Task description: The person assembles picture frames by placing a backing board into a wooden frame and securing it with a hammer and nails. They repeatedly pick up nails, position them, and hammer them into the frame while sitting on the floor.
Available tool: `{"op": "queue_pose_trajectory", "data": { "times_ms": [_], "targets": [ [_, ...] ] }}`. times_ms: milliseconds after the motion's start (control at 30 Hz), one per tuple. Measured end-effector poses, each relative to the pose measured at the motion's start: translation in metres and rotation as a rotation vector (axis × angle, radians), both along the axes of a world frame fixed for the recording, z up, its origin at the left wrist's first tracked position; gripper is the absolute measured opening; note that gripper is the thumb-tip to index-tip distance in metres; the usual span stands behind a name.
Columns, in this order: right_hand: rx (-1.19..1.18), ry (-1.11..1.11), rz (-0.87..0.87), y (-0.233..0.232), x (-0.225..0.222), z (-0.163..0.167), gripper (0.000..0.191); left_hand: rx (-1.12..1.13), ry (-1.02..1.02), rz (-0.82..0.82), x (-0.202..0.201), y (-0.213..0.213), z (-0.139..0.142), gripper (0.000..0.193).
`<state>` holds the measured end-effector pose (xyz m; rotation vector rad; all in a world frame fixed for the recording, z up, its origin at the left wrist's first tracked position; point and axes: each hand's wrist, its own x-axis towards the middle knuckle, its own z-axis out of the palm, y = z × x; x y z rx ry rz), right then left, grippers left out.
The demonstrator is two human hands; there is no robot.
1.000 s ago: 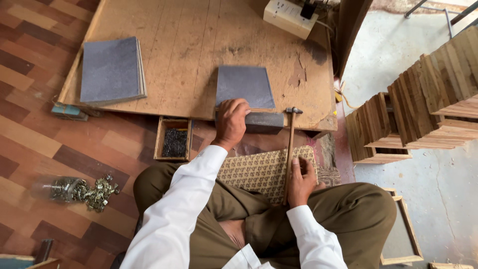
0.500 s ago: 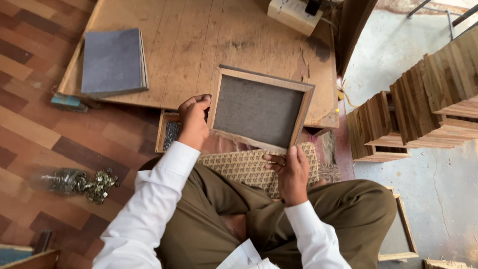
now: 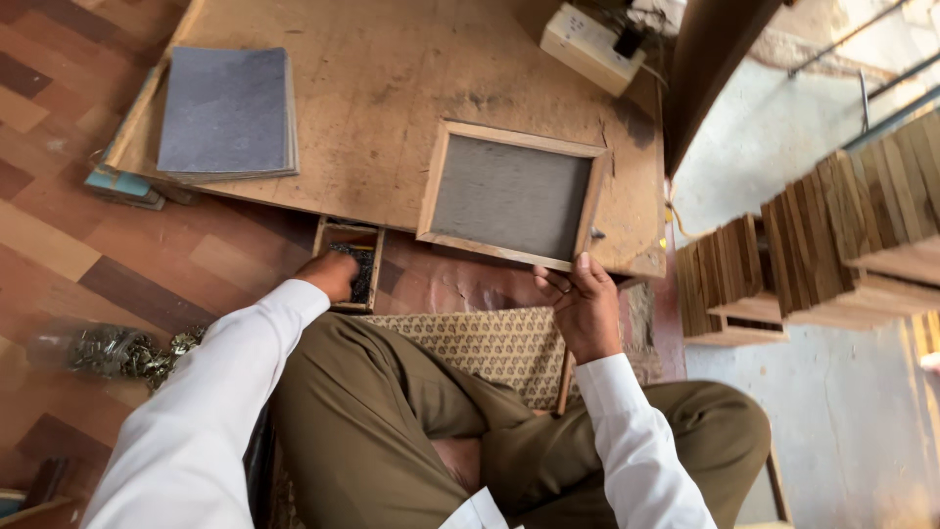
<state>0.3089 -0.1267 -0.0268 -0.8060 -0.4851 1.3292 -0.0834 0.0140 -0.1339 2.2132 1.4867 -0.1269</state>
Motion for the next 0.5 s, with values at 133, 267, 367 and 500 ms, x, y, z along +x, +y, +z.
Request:
{"op": "queue_pose_trajectory", "data": {
  "times_ms": [133, 267, 367, 500],
  "targets": [
    [0.055, -0.345, -0.023, 0.023, 0.015, 0.019, 0.025, 0.000, 0.075, -0.089, 0.007, -0.002, 0.000, 0.025],
    [0.159, -0.979, -0.184, 0.054, 0.022, 0.018, 0.030, -0.070, 0.143, -0.132, 0.009, -0.002, 0.005, 0.023],
    [0.327, -1.413, -0.258, 0.073, 0.011, -0.008, 0.033, -0.016, 0.030, -0.073, 0.009, -0.004, 0.007, 0.022],
    [0.366, -1.800, -0.206, 0.069, 0.002, -0.039, 0.044, -0.041, -0.040, 0.044, 0.007, -0.002, 0.004, 0.019]
  ]
}}
